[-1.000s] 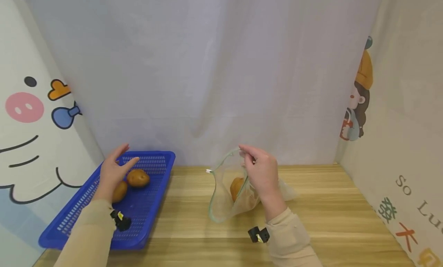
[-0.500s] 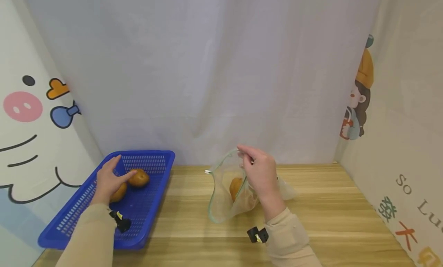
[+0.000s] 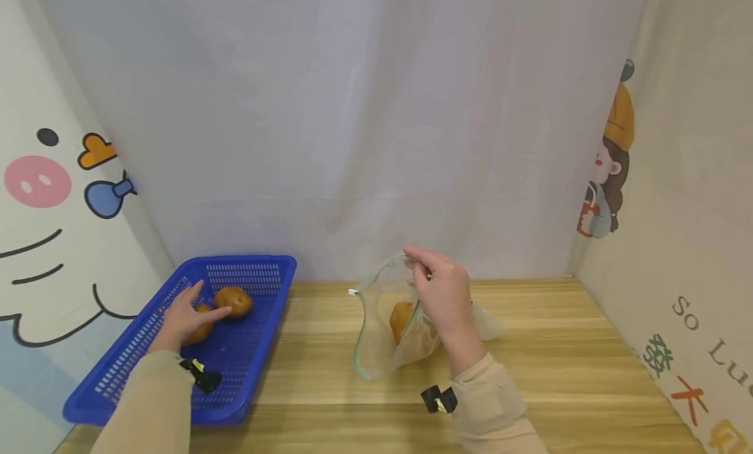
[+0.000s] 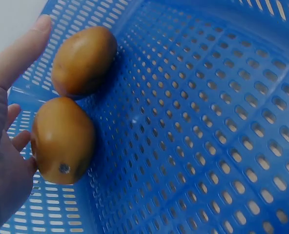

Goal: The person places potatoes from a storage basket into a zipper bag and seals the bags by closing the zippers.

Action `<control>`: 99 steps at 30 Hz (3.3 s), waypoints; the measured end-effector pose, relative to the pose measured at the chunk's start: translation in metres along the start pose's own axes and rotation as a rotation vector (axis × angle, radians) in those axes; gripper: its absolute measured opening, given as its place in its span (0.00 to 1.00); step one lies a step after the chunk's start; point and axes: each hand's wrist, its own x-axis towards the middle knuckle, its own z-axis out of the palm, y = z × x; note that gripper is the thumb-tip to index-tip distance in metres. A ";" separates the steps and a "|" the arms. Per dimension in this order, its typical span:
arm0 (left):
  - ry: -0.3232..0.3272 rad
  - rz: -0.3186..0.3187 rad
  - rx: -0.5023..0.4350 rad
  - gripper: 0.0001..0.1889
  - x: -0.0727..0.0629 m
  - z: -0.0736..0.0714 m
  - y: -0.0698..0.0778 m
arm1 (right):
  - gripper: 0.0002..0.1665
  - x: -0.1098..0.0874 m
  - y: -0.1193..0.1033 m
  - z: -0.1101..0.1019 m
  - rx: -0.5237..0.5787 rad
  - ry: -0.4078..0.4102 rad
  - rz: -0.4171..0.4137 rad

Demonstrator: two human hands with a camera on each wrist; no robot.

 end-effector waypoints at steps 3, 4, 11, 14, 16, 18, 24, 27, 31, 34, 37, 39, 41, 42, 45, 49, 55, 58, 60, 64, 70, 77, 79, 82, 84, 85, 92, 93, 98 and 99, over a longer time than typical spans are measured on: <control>-0.015 0.003 -0.004 0.59 0.001 0.004 -0.004 | 0.14 0.000 0.001 0.000 -0.002 -0.003 0.001; -0.022 0.003 -0.010 0.60 0.001 0.005 -0.005 | 0.14 0.000 0.001 0.000 0.000 -0.003 -0.001; -0.047 0.008 -0.032 0.62 0.001 0.014 -0.015 | 0.14 0.000 0.003 0.001 0.007 -0.004 -0.010; -0.077 0.020 -0.020 0.59 -0.001 0.013 -0.012 | 0.14 0.001 0.003 0.001 0.003 -0.004 -0.012; -0.086 0.049 -0.020 0.56 -0.001 0.014 -0.011 | 0.14 0.001 0.003 0.001 -0.002 -0.004 -0.011; -0.093 0.072 -0.024 0.53 -0.001 0.015 -0.011 | 0.14 0.001 0.003 0.000 -0.008 -0.004 -0.009; -0.115 0.101 -0.035 0.48 -0.001 0.016 -0.012 | 0.14 0.000 0.002 0.000 -0.005 -0.006 0.005; -0.105 0.130 -0.054 0.44 0.000 0.015 -0.011 | 0.14 0.001 0.002 0.000 -0.008 -0.005 0.003; -0.043 0.187 -0.075 0.39 0.002 0.015 -0.011 | 0.14 0.001 0.004 0.001 -0.013 -0.003 -0.005; -0.006 0.204 -0.076 0.38 0.005 0.014 -0.010 | 0.14 0.001 0.004 0.001 -0.014 0.001 -0.011; 0.003 0.187 -0.090 0.39 0.005 0.012 -0.007 | 0.14 0.001 0.004 0.001 -0.007 0.002 -0.014; 0.000 0.172 -0.109 0.39 0.005 0.010 -0.003 | 0.14 0.001 0.003 0.001 -0.006 0.002 -0.015; 0.009 0.160 -0.136 0.39 0.004 0.007 0.001 | 0.14 0.001 0.003 0.001 -0.006 0.002 -0.014; 0.013 0.157 -0.148 0.40 0.005 0.005 0.004 | 0.14 0.001 0.003 0.001 -0.008 0.002 -0.013; 0.019 0.151 -0.188 0.40 0.006 0.000 0.014 | 0.14 0.000 0.003 0.001 -0.016 0.002 -0.005; 0.002 0.169 -0.232 0.40 0.007 -0.008 0.030 | 0.14 0.000 0.002 0.001 -0.016 0.001 0.001; -0.038 0.229 -0.310 0.41 0.004 -0.016 0.063 | 0.14 0.000 0.002 0.002 -0.015 0.001 -0.010; -0.052 0.283 -0.315 0.41 0.000 -0.019 0.084 | 0.14 0.000 0.003 0.003 -0.008 0.004 -0.015; -0.068 0.313 -0.333 0.40 -0.004 -0.020 0.100 | 0.14 0.000 0.003 0.004 -0.006 0.006 -0.015; -0.097 0.381 -0.355 0.40 -0.014 -0.020 0.130 | 0.14 0.000 0.004 0.003 -0.008 0.010 -0.016; -0.142 0.567 -0.387 0.37 -0.030 -0.011 0.173 | 0.14 0.001 0.004 0.003 -0.013 0.013 -0.017; -0.216 0.727 -0.455 0.37 -0.052 0.004 0.211 | 0.14 0.001 0.003 0.003 -0.015 0.022 -0.016; -0.238 0.771 -0.472 0.37 -0.058 0.010 0.220 | 0.14 0.001 0.003 0.003 -0.016 0.025 -0.015; -0.273 0.835 -0.491 0.37 -0.065 0.020 0.233 | 0.14 0.002 0.003 0.002 -0.011 0.025 -0.010; -0.284 0.877 -0.493 0.36 -0.067 0.029 0.240 | 0.14 0.002 0.003 0.002 -0.010 0.023 -0.008; -0.292 0.889 -0.500 0.36 -0.069 0.033 0.244 | 0.14 0.002 0.002 0.002 -0.011 0.022 -0.007; -0.332 0.896 -0.530 0.37 -0.077 0.062 0.260 | 0.14 0.001 0.002 0.000 -0.007 0.015 -0.014; -0.331 0.890 -0.519 0.38 -0.078 0.066 0.261 | 0.14 0.001 0.002 0.000 -0.006 0.013 -0.015; -0.304 0.898 -0.442 0.40 -0.078 0.083 0.264 | 0.13 0.000 0.004 0.000 0.000 0.013 -0.023; -0.293 0.904 -0.427 0.40 -0.078 0.086 0.264 | 0.13 0.000 0.004 0.000 0.001 0.013 -0.025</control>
